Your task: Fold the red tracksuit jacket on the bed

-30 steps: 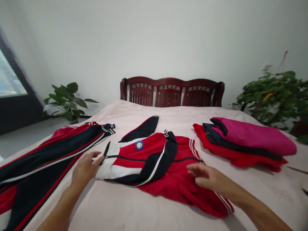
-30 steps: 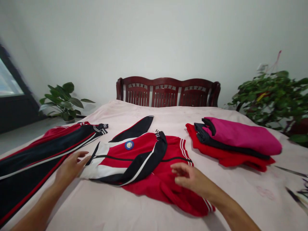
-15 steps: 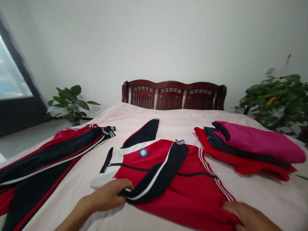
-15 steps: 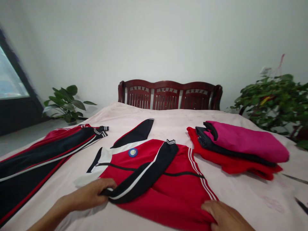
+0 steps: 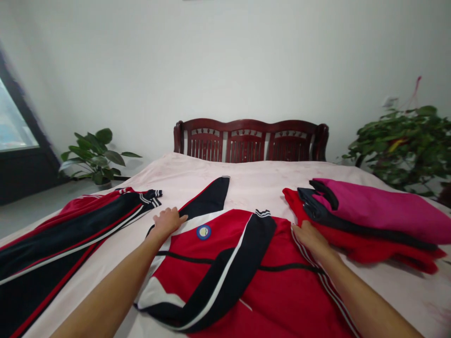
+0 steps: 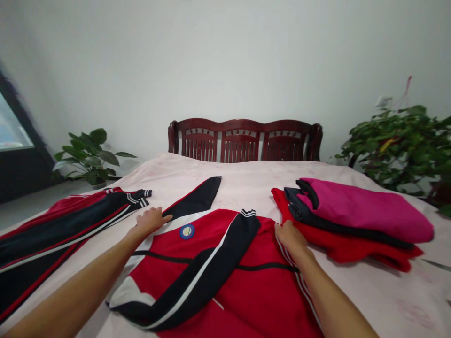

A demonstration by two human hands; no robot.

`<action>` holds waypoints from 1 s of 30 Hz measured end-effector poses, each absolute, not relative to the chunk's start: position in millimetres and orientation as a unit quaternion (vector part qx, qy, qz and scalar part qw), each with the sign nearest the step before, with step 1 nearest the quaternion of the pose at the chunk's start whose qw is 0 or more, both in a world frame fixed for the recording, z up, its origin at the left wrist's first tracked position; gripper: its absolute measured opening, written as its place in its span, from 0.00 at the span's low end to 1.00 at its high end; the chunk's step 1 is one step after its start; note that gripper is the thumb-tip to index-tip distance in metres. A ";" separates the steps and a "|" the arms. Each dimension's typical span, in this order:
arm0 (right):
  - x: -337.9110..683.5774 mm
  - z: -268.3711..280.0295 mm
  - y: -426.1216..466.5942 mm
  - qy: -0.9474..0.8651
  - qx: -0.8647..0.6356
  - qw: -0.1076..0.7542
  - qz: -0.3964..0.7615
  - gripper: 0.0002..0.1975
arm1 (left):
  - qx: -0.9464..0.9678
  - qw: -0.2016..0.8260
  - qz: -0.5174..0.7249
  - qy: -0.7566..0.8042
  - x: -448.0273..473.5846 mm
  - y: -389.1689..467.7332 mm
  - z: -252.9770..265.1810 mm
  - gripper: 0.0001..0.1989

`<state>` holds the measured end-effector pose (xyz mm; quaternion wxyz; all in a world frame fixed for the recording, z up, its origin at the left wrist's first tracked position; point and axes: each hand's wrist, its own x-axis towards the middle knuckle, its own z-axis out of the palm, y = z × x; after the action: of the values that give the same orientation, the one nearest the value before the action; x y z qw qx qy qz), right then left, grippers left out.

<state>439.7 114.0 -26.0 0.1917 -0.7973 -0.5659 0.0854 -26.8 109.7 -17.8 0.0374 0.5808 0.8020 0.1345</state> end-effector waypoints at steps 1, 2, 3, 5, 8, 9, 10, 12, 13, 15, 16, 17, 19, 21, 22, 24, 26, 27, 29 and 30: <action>433.3 -32.6 118.1 -0.552 -0.810 0.182 0.078 0.28 | 0.571 0.032 0.127 0.811 -27.7 115.8 -22.9 0.28; 427.0 -38.8 120.1 -0.541 -0.821 0.172 0.067 0.30 | 0.564 0.028 0.120 0.817 -28.3 120.3 -28.5 0.29; 421.4 -44.4 120.4 -0.537 -0.826 0.165 0.052 0.30 | 0.561 0.026 0.115 0.819 -28.7 123.4 -34.2 0.28; 413.8 -52.5 117.7 -0.540 -0.825 0.159 0.034 0.31 | 0.567 0.023 0.112 0.816 -29.4 126.5 -45.3 0.23; 413.3 -55.4 113.2 -0.577 -0.803 0.148 0.028 0.25 | 0.581 0.004 0.122 0.805 -33.2 128.1 -58.2 0.16; 415.2 -54.2 113.0 -0.599 -0.788 0.142 0.009 0.23 | 0.581 -0.009 0.129 0.804 -35.8 128.7 -61.0 0.15; 417.7 -52.3 113.8 -0.620 -0.772 0.136 -0.023 0.21 | 0.577 -0.023 0.137 0.805 -38.9 129.4 -63.0 0.15; 423.1 -48.2 118.1 -0.650 -0.745 0.116 -0.095 0.19 | 0.564 -0.051 0.147 0.811 -45.9 131.4 -65.5 0.17; 425.5 -46.7 121.3 -0.655 -0.740 0.098 -0.116 0.19 | 0.558 -0.063 0.149 0.814 -49.1 132.5 -66.2 0.17; 428.7 -45.1 128.2 -0.660 -0.738 0.053 -0.132 0.19 | 0.553 -0.083 0.144 0.816 -53.6 134.0 -67.0 0.17; 429.1 -44.9 131.2 -0.661 -0.738 0.032 -0.133 0.19 | 0.553 -0.094 0.140 0.816 -54.5 134.3 -67.0 0.16; 428.6 -44.7 133.4 -0.661 -0.738 0.016 -0.132 0.19 | 0.555 -0.106 0.138 0.813 -54.4 134.1 -66.7 0.17; 424.6 -43.1 133.5 -0.660 -0.739 0.005 -0.133 0.22 | 0.563 -0.134 0.138 0.803 -51.4 131.7 -65.4 0.20; 416.6 -39.9 126.2 -0.657 -0.739 0.010 -0.146 0.27 | 0.602 -0.161 0.148 0.768 -44.9 125.9 -64.5 0.23; 411.4 -38.4 119.5 -0.659 -0.735 0.016 -0.161 0.29 | 0.633 -0.167 0.157 0.739 -40.3 121.3 -64.9 0.23; 400.1 -38.4 101.3 -0.670 -0.716 0.029 -0.194 0.31 | 0.713 -0.156 0.175 0.661 -29.3 108.2 -68.8 0.24; 391.0 -45.2 79.4 -0.697 -0.685 0.042 -0.210 0.30 | 0.788 -0.123 0.176 0.577 -17.9 90.2 -77.4 0.25; 388.7 -51.4 68.4 -0.715 -0.668 0.042 -0.201 0.30 | 0.817 -0.108 0.169 0.541 -13.3 80.4 -83.0 0.26; 390.0 -67.1 48.7 -0.756 -0.632 0.040 -0.167 0.29 | 0.851 -0.092 0.149 0.495 -8.8 61.6 -94.4 0.28; 393.8 -75.0 40.8 -0.774 -0.614 0.039 -0.151 0.28 | 0.858 -0.089 0.142 0.486 -9.5 53.7 -98.9 0.29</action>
<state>393.8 40.8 -75.0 0.0394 -0.6142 -0.7736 -0.1510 -9.5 53.7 -98.9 -0.0890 0.8575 0.4865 0.1416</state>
